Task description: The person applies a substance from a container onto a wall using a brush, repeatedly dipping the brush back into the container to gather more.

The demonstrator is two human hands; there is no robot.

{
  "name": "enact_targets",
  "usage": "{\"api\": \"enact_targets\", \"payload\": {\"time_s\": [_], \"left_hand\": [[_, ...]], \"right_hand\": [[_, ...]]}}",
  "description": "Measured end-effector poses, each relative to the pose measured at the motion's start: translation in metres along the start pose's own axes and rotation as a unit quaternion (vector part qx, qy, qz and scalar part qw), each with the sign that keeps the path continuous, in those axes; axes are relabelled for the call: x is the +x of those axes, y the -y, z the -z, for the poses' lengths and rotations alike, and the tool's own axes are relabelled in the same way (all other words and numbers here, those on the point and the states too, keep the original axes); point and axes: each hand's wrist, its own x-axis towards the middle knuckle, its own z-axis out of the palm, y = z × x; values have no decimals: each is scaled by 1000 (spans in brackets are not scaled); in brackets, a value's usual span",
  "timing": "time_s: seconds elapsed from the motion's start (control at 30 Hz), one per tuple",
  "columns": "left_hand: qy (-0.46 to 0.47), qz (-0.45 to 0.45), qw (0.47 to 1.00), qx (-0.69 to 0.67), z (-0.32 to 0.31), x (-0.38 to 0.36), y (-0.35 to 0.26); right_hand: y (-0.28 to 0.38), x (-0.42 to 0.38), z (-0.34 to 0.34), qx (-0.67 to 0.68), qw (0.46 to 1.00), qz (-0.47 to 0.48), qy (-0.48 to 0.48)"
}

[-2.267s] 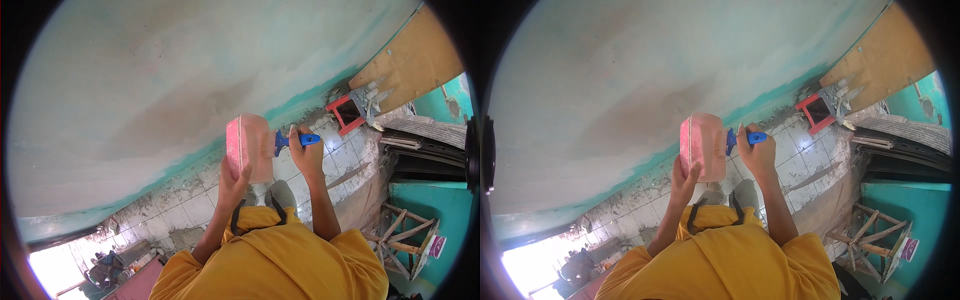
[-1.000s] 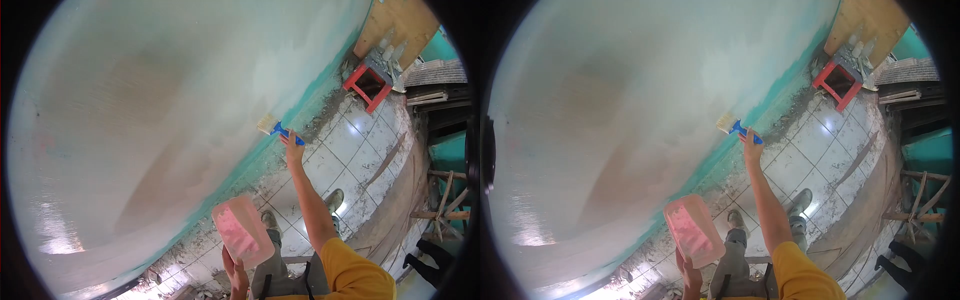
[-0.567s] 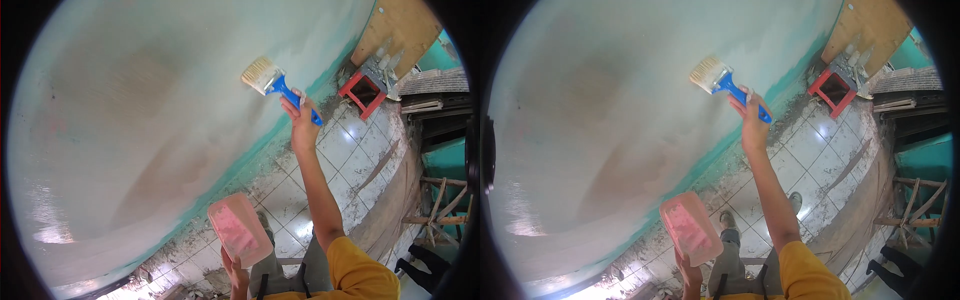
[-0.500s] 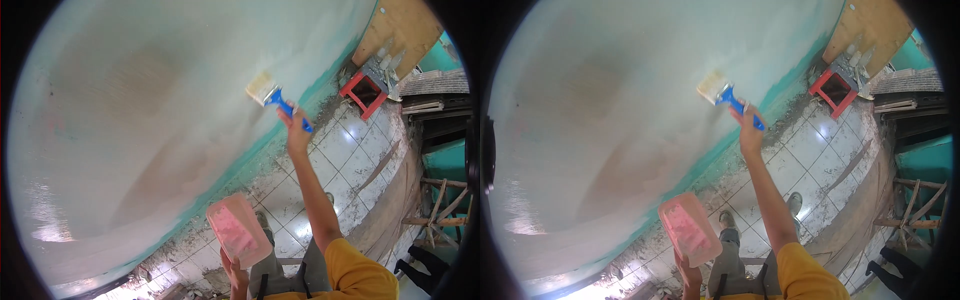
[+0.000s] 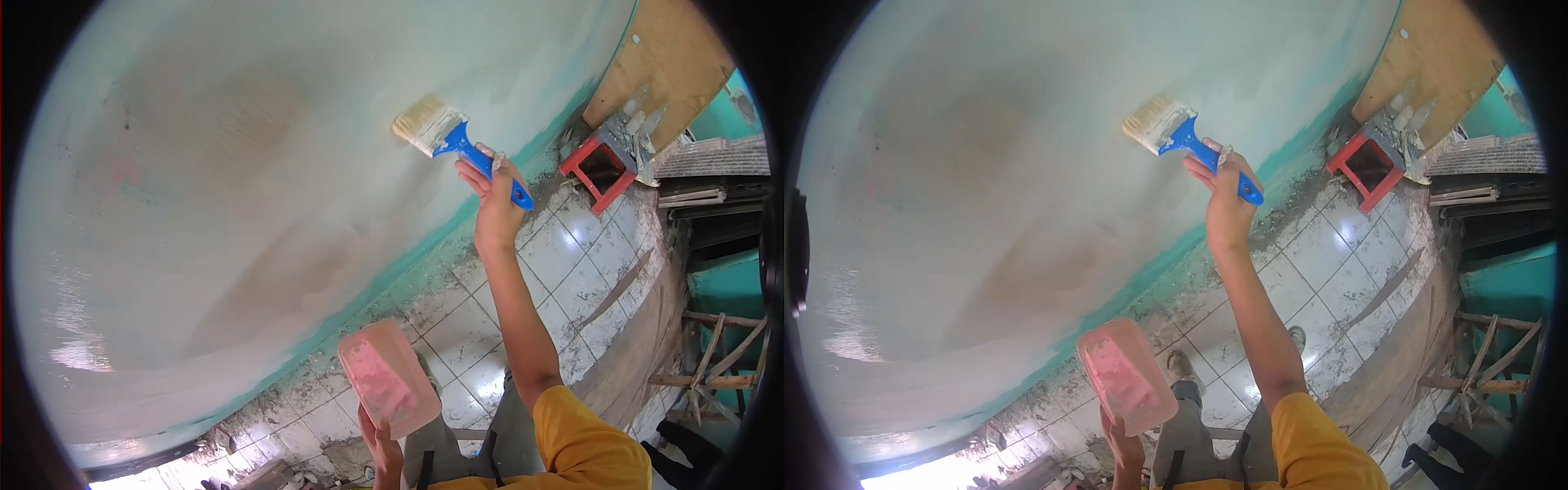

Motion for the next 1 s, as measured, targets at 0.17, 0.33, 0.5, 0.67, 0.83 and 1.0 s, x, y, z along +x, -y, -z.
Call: {"api": "enact_targets", "payload": {"time_s": [0.17,0.33,0.5,0.67,0.83,1.0], "left_hand": [[-3,9,1000,-16,-3,-3,0],[-5,7,1000,5,6,-4,8],[-13,14,1000,12,13,-10,7],[0,10,1000,2,15,-10,7],[-9,25,999,-21,21,-9,16],[-10,32,999,-37,37,-10,28]], "right_hand": [[-87,-18,38,13,999,14,-29],[-207,-55,116,-109,986,-114,-58],[-165,-44,89,-113,986,-102,-69],[-32,-15,11,-13,1000,16,-3],[-73,-29,22,53,998,24,18],[-218,-75,102,-16,992,-112,-58]]}}
